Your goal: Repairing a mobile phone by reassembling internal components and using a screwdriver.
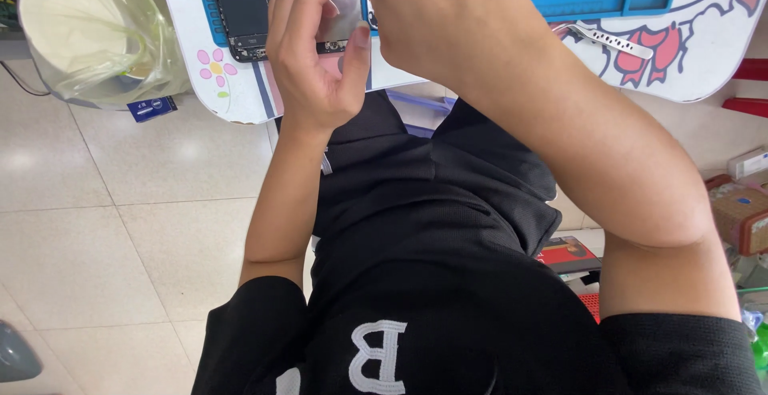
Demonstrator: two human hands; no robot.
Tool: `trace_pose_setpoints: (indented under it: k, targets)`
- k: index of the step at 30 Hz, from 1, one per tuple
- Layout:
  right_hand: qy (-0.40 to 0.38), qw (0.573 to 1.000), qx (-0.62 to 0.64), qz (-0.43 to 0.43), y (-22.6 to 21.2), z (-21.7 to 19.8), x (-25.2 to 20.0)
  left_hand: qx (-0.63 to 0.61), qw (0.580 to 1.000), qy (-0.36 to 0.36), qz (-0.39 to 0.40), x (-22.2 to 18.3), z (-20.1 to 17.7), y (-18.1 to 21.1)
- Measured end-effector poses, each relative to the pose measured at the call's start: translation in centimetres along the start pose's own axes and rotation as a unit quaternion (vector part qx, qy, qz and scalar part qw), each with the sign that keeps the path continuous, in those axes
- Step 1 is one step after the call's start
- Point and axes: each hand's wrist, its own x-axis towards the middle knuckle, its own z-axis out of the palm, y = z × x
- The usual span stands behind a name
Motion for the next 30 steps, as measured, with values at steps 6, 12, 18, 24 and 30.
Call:
trace_pose_setpoints:
  k: [6,12,18,24,30]
  targets:
    - [0.030,0.999,-0.034,0.030,-1.0,2.4,0.6,-0.002,1.000,0.014,-0.001,-0.2,0.3,-0.3]
    - [0.084,0.995,0.043,0.041,-0.7,3.2,0.2,0.017,0.999,0.017,0.035,0.3,0.4,0.1]
    - [0.013,0.998,-0.049,0.047,0.2,0.3,-0.1,0.040,0.997,0.008,0.065,0.4,0.1,0.4]
    - [-0.013,0.979,0.197,0.048,4.2,-5.8,-2.4,0.005,1.000,0.004,0.022,0.5,-0.2,0.9]
    - [0.125,0.882,0.399,0.217,7.9,-3.0,-9.0,0.029,0.999,0.004,0.019,0.7,0.2,1.0]
